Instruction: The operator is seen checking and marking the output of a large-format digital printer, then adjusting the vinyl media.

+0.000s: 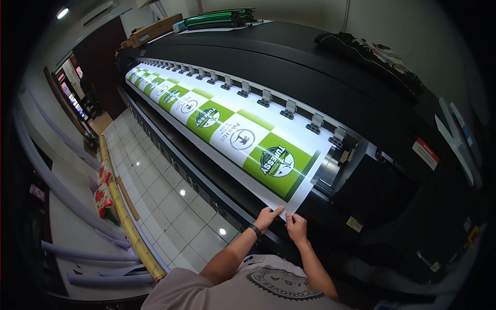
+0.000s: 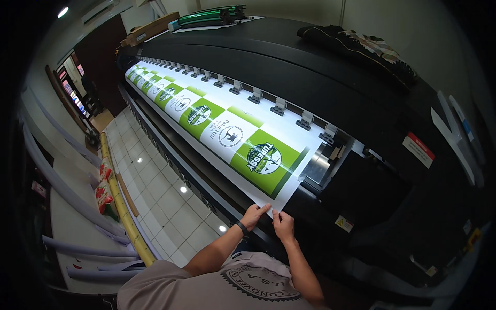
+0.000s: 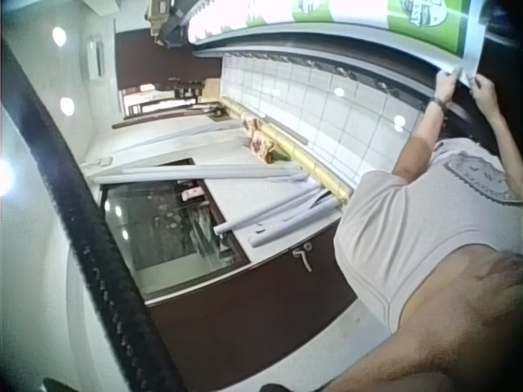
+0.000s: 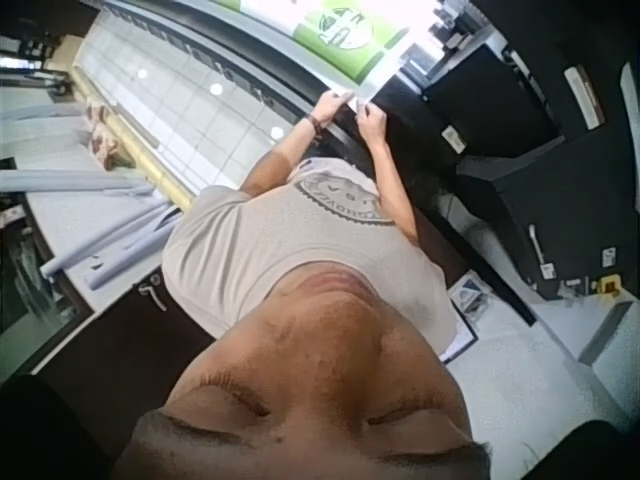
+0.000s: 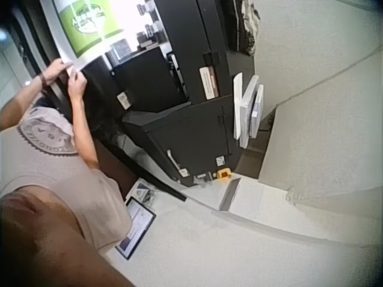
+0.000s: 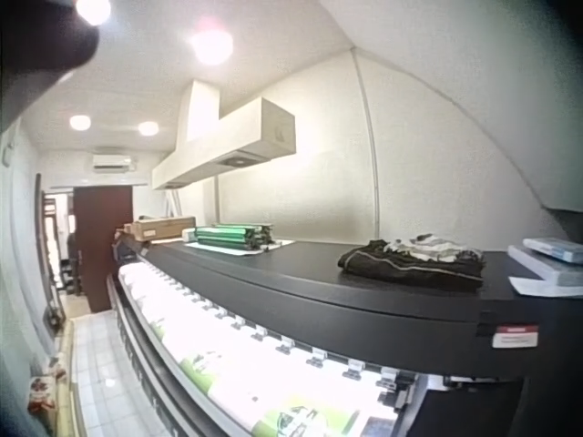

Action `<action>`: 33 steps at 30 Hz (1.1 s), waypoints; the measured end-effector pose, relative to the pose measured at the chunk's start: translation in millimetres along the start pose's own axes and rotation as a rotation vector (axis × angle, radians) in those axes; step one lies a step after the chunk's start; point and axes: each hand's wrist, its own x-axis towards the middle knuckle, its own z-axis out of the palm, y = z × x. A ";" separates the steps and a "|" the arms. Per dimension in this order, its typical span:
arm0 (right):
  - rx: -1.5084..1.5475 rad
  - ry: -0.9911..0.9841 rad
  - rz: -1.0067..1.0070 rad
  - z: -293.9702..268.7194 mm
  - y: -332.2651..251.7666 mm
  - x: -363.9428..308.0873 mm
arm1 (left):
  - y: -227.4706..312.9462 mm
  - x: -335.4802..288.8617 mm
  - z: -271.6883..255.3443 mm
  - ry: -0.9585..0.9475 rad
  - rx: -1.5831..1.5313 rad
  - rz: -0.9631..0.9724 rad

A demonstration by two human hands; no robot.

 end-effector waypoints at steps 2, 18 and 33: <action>-0.003 -0.007 0.025 0.1 1.5 0.3 | 1.2 -0.6 1.3 0.004 0.014 0.015; -0.007 -0.018 0.014 -3.4 -5.1 -0.5 | 4.2 -3.2 3.3 0.008 0.017 0.015; 0.034 -0.031 0.057 -2.8 -2.8 -1.5 | 5.7 -4.1 1.2 -0.018 0.026 -0.023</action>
